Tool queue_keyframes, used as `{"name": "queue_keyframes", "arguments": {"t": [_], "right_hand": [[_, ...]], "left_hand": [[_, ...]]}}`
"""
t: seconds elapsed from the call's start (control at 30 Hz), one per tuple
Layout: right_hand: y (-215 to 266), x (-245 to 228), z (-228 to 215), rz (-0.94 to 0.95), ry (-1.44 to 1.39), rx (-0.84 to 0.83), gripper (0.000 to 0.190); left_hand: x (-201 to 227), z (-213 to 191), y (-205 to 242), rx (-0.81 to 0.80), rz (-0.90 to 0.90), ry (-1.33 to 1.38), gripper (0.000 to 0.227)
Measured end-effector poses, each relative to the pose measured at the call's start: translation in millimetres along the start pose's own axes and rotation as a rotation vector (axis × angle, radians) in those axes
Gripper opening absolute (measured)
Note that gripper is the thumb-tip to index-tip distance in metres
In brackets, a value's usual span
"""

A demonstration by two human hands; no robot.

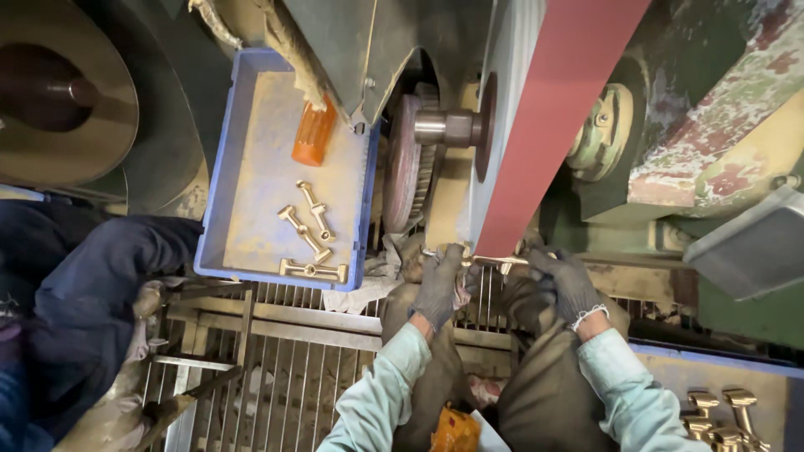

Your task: The person sits on a metal grate floor and repeatedly grinds small brass-colored metal parts against a vertical belt sander. They pick up each part from a blue bin, press it against the moving belt, and then place it into a second bin.

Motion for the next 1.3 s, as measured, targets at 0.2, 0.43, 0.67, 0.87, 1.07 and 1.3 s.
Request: {"name": "queue_keyframes", "arguments": {"t": [0.2,0.43,0.67,0.87,1.07,1.3], "right_hand": [[12,1,-2,-0.059,0.078,0.071,0.042],[57,12,3,-1.06,0.377,0.267,0.05],[38,0,12,-0.296,0.285,0.28,0.047],[16,-19,16,0.019,0.076,0.111,0.047],[58,-7,15,-0.315,0.189,0.147,0.054],[148,24,21,-0.785,0.497,0.096,0.081]], "left_hand": [[10,4,11,0.019,0.003,-0.222,0.037],[39,-6,44,-0.403,0.777,-0.573,0.041],[8,-6,13,-0.128,0.09,-0.194,0.029],[13,2,-4,-0.069,0.029,-0.286,0.033],[52,12,51,-0.169,0.153,-0.332,0.035],[99,2,132,-0.268,0.746,-0.789,0.047]]}}
Point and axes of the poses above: each hand's wrist, its own y-axis away from the middle knuckle, its own z-axis out of the palm, x = y × z, the point moved 2 cm from there along -y, towards the middle knuckle, and after that the axes turned 14 degrees about z, right-handed, at the moved point
